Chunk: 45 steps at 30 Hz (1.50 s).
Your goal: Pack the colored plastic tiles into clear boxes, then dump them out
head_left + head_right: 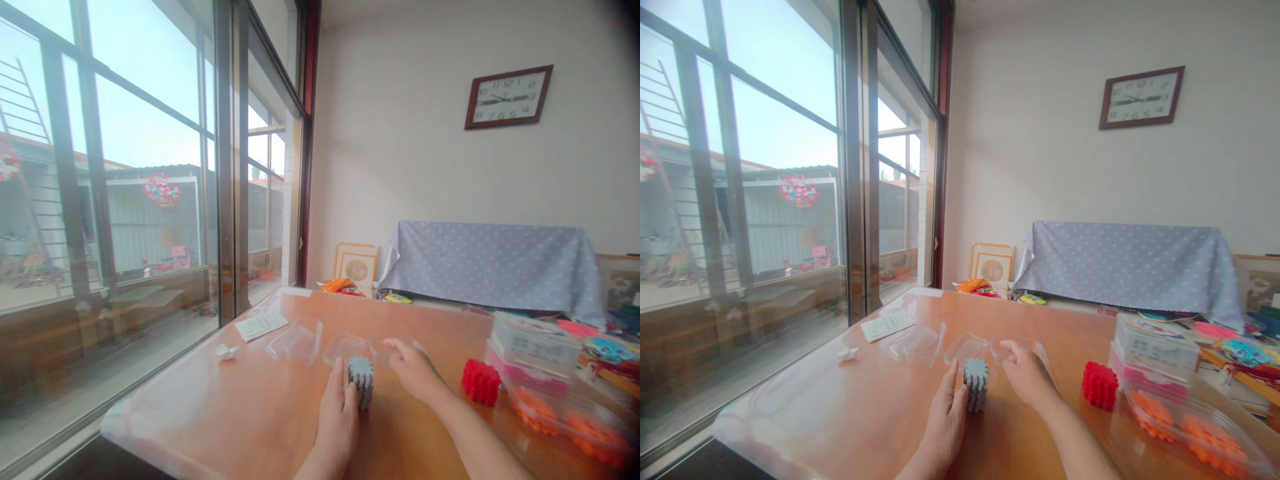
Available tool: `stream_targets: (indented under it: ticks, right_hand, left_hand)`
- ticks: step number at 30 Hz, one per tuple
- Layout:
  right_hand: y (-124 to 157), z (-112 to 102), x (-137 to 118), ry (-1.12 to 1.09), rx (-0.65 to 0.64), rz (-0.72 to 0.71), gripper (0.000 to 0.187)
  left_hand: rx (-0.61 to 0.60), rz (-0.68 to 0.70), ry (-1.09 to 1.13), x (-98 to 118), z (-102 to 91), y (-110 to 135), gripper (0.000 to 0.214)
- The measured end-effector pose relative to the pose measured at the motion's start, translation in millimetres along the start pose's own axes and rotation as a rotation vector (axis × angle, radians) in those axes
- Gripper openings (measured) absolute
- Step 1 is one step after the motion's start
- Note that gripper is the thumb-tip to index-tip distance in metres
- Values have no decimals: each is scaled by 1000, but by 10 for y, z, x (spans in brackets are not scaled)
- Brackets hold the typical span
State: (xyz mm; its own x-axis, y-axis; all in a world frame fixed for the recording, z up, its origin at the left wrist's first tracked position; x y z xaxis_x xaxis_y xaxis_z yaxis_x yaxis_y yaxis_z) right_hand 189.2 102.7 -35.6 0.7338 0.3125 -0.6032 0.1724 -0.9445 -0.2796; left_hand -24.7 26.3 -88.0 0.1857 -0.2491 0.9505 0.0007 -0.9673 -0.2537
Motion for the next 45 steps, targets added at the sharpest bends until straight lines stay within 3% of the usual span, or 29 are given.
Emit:
stream_targets:
  ticks: [5,10,18,29,33,39,45]
  right_hand:
    - [40,-35,456,156,50,95,53]
    - [112,37,522,222,33,111,48]
    - [465,-192,423,301,35,104,21]
    - [1096,-222,230,188,21,88,20]
    - [1145,-186,140,194,5,86,20]
    - [1151,-113,19,178,2,65,22]
    - [1179,-203,-21,110,54,46,22]
  left_hand:
    - [59,-19,26,-1,-75,-5,67]
    - [77,-11,-6,-57,-105,-37,65]
    - [81,-26,-13,-107,-126,-70,64]
    - [82,-1,38,-201,-114,-127,64]
    - [55,13,66,-88,-93,-102,63]
    - [-84,149,126,228,39,-43,45]
    - [-74,125,134,285,33,-27,46]
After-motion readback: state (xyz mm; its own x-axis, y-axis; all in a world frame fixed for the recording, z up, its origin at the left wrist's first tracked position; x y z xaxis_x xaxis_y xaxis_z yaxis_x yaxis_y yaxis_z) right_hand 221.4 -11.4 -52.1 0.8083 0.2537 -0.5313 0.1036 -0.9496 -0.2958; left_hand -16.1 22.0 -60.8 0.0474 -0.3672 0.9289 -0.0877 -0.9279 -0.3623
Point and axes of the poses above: each hand's wrist, its own y-axis away from the middle knuckle, its own z-axis out of the palm, x = y × z, the point moved 10 cm from there along -y, towards the middle knuckle, and after that the axes turned 7 degrees about -x, right-handed, at the moved point
